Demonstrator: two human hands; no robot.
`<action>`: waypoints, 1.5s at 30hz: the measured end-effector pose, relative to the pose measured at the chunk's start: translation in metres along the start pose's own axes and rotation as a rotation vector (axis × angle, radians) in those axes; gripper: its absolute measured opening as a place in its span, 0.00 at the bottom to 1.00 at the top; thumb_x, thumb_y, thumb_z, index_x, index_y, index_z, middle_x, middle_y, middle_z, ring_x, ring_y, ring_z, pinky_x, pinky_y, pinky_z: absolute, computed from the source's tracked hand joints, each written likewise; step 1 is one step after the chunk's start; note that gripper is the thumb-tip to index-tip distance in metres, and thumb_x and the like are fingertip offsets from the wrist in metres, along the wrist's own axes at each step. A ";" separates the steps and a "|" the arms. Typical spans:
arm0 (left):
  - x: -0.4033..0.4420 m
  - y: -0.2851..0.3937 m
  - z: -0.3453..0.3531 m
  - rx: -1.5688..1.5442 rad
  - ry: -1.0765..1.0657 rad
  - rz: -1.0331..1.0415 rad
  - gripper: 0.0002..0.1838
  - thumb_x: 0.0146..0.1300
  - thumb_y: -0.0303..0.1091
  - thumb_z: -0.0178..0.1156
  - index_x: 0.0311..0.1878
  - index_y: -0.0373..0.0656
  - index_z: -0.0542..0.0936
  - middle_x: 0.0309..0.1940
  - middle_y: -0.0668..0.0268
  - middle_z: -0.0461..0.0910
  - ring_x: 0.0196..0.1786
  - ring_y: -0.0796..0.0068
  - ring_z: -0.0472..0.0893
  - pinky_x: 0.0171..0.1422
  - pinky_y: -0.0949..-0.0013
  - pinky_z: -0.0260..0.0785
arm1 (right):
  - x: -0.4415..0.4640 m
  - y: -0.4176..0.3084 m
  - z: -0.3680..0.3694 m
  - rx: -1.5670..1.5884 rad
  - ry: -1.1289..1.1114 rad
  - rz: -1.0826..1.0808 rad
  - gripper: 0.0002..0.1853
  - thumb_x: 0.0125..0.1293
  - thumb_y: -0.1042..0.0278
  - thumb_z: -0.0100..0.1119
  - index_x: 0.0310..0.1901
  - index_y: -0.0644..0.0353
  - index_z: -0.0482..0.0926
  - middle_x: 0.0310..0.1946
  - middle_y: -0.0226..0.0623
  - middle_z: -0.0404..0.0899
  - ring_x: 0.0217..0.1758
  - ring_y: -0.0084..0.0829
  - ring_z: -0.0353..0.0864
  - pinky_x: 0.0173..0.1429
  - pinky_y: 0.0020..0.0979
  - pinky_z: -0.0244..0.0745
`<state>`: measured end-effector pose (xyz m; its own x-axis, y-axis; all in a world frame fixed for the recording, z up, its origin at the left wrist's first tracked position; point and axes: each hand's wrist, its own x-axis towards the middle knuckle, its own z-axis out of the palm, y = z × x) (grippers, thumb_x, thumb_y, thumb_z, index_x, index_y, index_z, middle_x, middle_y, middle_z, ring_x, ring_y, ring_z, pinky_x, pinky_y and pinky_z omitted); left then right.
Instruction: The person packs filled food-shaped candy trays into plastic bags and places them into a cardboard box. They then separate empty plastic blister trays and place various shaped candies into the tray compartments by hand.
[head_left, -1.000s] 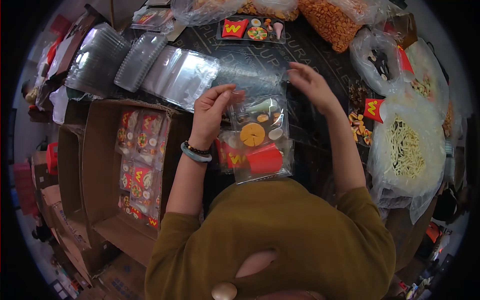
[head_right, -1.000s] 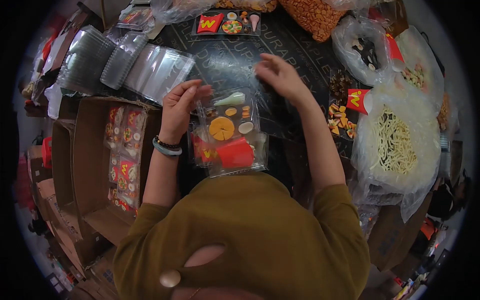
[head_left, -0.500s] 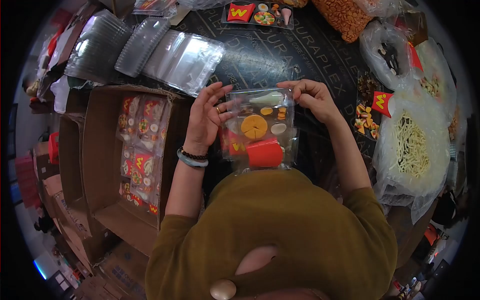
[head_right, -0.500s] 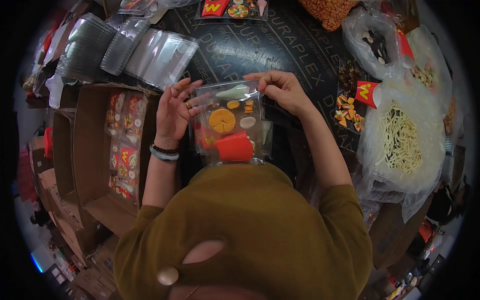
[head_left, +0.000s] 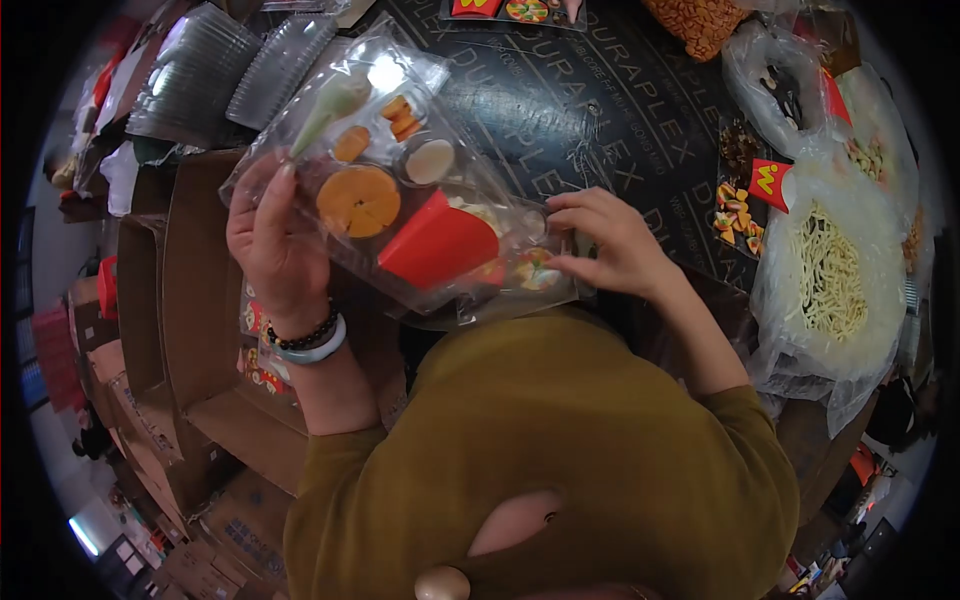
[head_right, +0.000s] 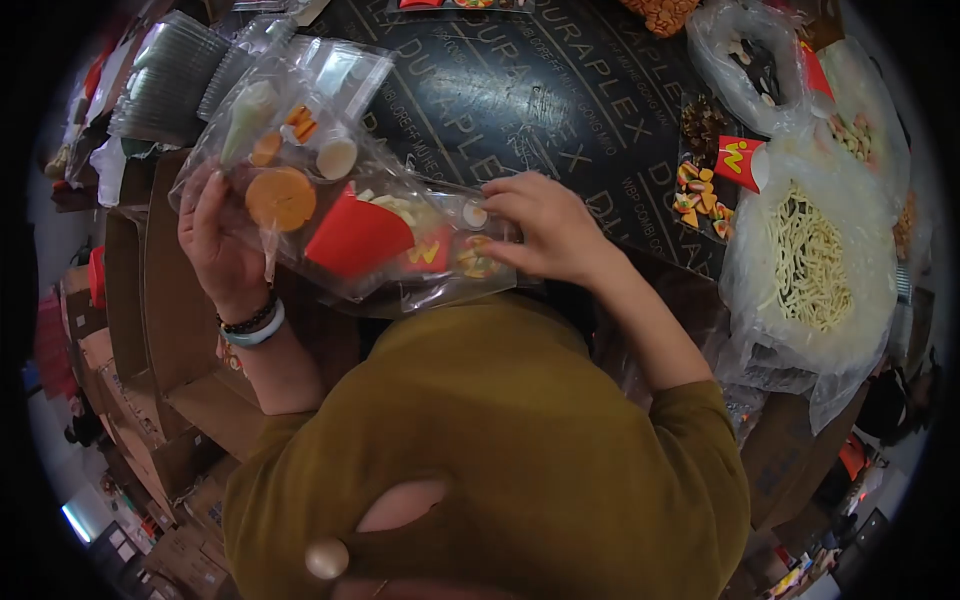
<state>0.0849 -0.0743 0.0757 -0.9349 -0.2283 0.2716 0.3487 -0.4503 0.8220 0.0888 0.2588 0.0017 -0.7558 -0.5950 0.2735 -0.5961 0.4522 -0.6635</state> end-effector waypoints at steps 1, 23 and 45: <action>-0.001 0.006 -0.002 0.026 0.004 0.042 0.10 0.67 0.22 0.53 0.48 0.31 0.78 0.42 0.56 0.83 0.43 0.69 0.83 0.51 0.69 0.76 | -0.002 -0.006 0.010 -0.095 -0.021 -0.053 0.26 0.47 0.60 0.74 0.47 0.59 0.78 0.54 0.41 0.76 0.52 0.42 0.77 0.54 0.38 0.74; -0.012 0.047 -0.015 0.485 0.352 0.444 0.08 0.64 0.22 0.57 0.46 0.32 0.78 0.40 0.59 0.82 0.43 0.72 0.82 0.50 0.68 0.76 | -0.053 -0.002 0.012 0.397 0.082 0.315 0.08 0.60 0.79 0.61 0.41 0.61 0.82 0.37 0.38 0.84 0.39 0.29 0.84 0.43 0.29 0.76; 0.063 -0.062 0.022 0.020 -0.164 -0.701 0.52 0.62 0.68 0.52 0.76 0.45 0.40 0.56 0.44 0.72 0.48 0.51 0.81 0.50 0.57 0.78 | 0.135 0.017 -0.045 0.179 -0.005 -0.353 0.15 0.55 0.88 0.58 0.39 0.56 0.83 0.61 0.38 0.72 0.68 0.40 0.67 0.66 0.38 0.68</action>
<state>0.0033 -0.0418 0.0526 -0.9366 0.2423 -0.2532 -0.3374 -0.4274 0.8388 -0.0357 0.2166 0.0585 -0.5116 -0.6962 0.5035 -0.7620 0.0969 -0.6403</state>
